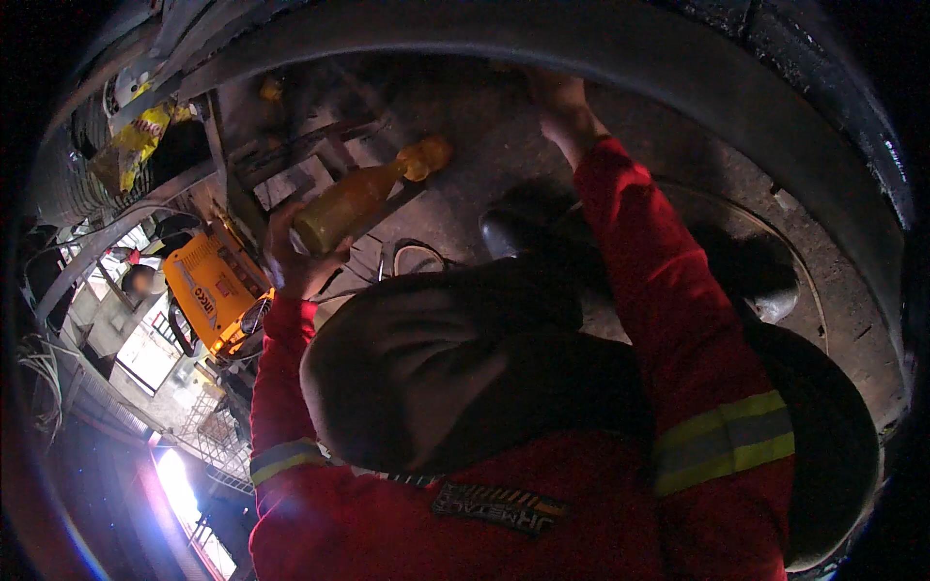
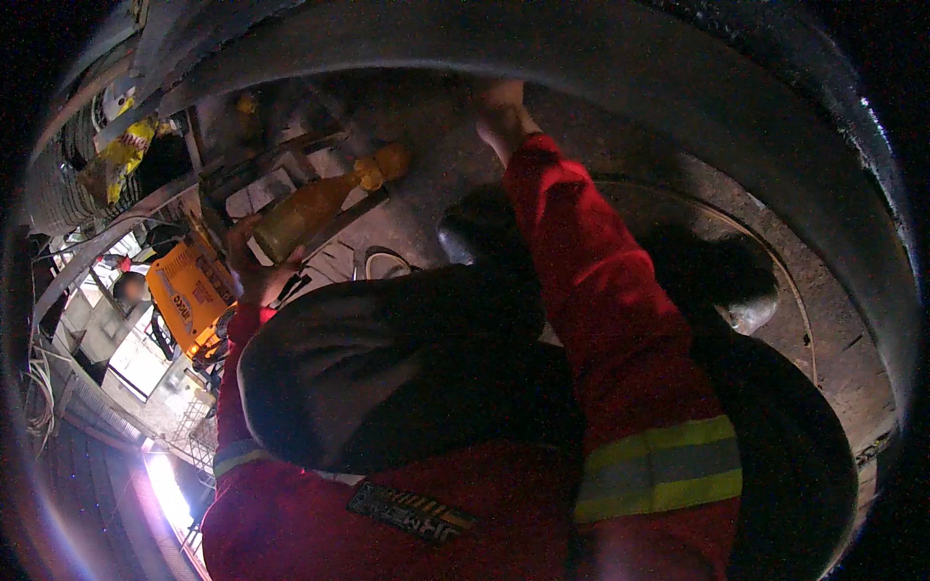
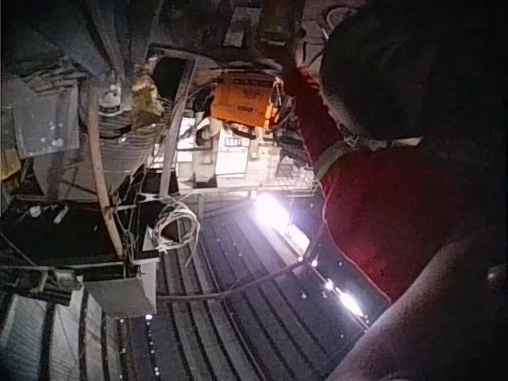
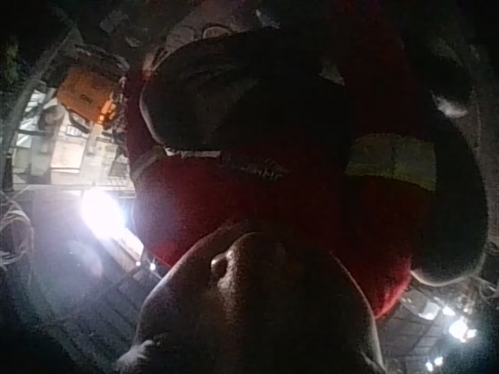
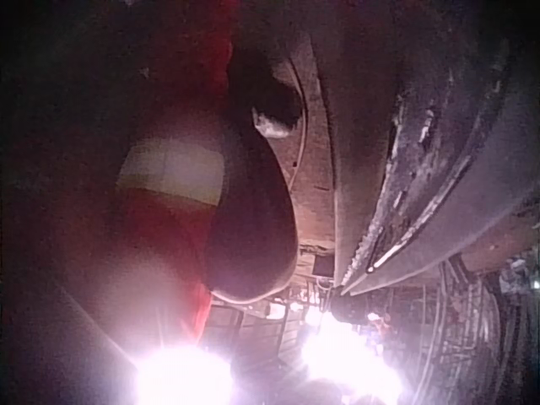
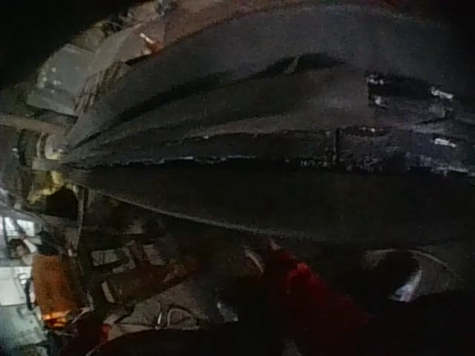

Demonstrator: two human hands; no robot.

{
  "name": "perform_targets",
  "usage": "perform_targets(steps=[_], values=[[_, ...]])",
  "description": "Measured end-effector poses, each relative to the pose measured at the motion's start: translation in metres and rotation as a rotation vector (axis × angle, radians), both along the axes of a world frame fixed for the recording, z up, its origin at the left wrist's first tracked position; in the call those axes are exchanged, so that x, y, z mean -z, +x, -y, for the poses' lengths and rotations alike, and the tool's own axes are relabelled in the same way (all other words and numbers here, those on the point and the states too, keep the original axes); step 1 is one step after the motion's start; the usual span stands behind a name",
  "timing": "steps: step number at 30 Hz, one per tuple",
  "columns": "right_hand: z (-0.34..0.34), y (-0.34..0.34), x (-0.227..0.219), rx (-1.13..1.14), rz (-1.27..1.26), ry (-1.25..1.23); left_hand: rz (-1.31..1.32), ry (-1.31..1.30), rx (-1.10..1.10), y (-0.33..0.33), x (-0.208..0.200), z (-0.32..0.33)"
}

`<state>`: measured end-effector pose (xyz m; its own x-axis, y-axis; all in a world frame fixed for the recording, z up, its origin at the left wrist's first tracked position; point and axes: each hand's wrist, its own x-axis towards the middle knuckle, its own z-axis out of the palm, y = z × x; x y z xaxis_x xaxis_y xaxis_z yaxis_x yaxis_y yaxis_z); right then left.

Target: The person uses a utility knife to trim a metal sheet and then fits it into a long black metal frame. They align the sheet along the frame's length and secure it by hand. Finally, they apply a liquid from a bottle onto the frame's surface.

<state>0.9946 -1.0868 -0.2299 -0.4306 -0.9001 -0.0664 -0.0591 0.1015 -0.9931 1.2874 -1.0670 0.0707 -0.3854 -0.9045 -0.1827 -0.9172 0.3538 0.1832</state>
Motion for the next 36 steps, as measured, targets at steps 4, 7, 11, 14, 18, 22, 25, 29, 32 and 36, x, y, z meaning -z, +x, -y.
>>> perform_targets(steps=[4, 7, 11, 14, 18, 22, 25, 29, 32, 36], values=[[-0.003, -0.002, -0.023, 0.044, 0.684, 0.156, 0.034, -0.02, 0.03, -0.003, -0.006, -0.003], [0.001, -0.001, -0.02, 0.0, 0.449, 0.148, -0.023, -0.058, 0.032, -0.006, -0.002, -0.001], [-0.002, -0.002, -0.031, 0.042, 0.705, 0.011, -0.051, -0.078, -0.001, -0.006, -0.001, -0.003], [-0.002, 0.002, -0.009, 0.074, 0.707, 0.027, 0.005, -0.032, 0.057, -0.003, -0.003, 0.0], [-0.004, 0.0, -0.02, 0.085, 0.761, 0.113, 0.058, -0.026, 0.032, -0.005, -0.005, -0.001], [-0.006, -0.004, -0.043, 0.093, 0.675, 0.186, 0.014, -0.077, 0.047, -0.012, -0.005, 0.0], [-0.002, -0.004, -0.04, 0.092, 0.669, 0.157, 0.032, -0.069, 0.07, -0.007, -0.004, 0.0], [-0.002, -0.002, -0.035, 0.124, 0.71, 0.208, 0.078, -0.066, 0.096, -0.006, -0.004, 0.0], [-0.005, -0.003, -0.038, 0.071, 0.679, 0.213, 0.008, -0.02, 0.03, 0.006, -0.004, -0.003], [-0.001, 0.001, -0.015, 0.105, 0.727, 0.225, 0.012, 0.001, 0.005, -0.009, -0.004, -0.001]])
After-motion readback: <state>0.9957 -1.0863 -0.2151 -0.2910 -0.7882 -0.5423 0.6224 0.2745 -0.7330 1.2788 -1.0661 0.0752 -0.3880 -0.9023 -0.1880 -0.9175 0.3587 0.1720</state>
